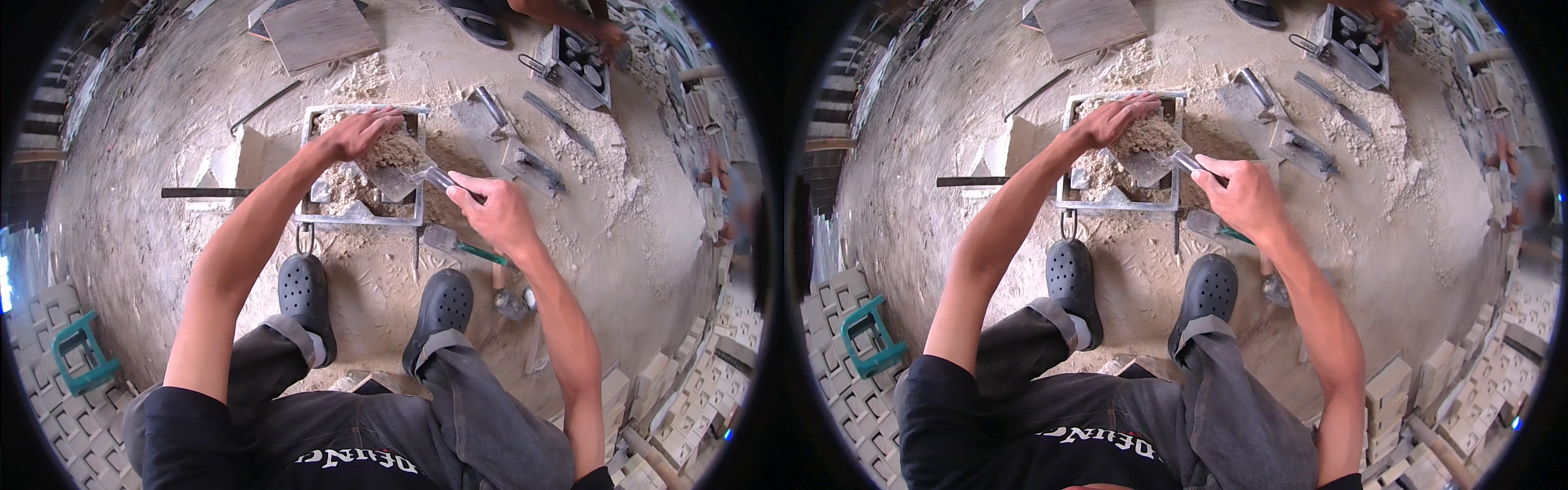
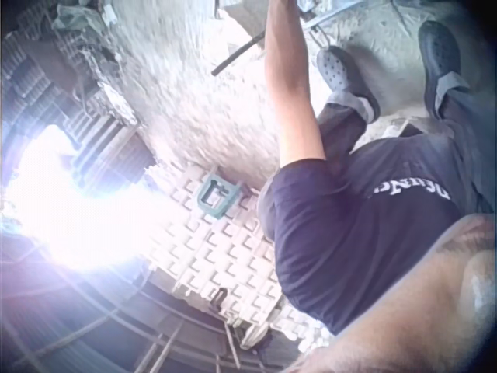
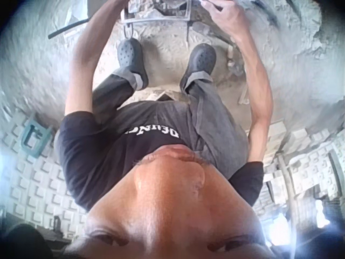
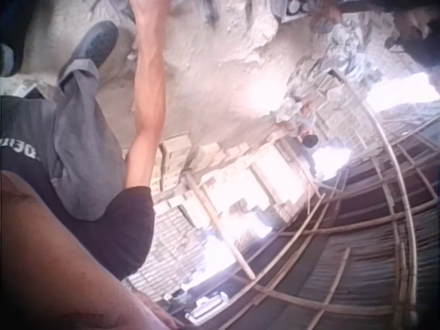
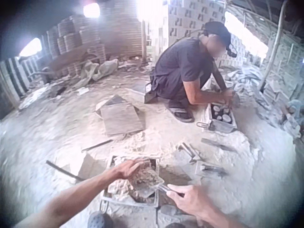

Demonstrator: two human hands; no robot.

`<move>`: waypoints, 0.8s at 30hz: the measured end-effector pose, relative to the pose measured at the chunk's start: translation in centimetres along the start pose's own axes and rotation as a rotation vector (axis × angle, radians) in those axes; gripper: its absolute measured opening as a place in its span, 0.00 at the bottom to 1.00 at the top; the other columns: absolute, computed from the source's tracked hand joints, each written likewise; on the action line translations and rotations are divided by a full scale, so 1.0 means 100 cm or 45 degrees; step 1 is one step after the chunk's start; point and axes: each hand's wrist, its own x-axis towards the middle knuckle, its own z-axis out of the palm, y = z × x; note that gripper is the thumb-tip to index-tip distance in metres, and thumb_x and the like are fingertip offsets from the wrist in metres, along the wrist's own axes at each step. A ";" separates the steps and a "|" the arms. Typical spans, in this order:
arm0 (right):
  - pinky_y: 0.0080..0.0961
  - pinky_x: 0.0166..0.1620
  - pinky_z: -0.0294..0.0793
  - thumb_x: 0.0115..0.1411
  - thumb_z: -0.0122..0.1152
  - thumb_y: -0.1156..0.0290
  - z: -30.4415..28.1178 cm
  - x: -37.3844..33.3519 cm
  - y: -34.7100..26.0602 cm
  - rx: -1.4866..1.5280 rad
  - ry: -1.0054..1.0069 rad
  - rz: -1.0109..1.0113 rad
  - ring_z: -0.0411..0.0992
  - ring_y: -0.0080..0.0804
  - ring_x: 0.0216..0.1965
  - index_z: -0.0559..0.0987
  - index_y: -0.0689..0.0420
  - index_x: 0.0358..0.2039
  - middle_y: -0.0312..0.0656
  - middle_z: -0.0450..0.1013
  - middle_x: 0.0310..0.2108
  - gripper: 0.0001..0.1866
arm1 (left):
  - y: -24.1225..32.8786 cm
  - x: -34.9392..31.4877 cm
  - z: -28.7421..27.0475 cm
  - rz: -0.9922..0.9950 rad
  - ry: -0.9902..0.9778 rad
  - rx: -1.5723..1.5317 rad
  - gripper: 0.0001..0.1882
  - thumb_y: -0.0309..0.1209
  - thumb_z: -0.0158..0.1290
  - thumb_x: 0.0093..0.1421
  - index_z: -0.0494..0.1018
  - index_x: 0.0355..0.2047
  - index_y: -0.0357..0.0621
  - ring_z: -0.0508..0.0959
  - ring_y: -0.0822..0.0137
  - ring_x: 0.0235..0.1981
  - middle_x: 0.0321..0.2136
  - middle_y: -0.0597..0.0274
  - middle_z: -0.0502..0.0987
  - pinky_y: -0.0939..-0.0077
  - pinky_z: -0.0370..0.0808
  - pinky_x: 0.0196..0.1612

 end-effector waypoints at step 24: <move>0.20 0.21 0.66 0.65 0.62 0.54 0.009 0.002 0.011 0.361 -0.081 0.288 0.66 0.15 0.16 0.80 0.51 0.55 0.34 0.76 0.18 0.22 | 0.005 0.057 -0.023 -0.423 -0.287 -0.033 0.44 0.66 0.13 0.65 0.61 0.68 0.59 0.54 0.56 0.72 0.70 0.63 0.57 0.46 0.46 0.74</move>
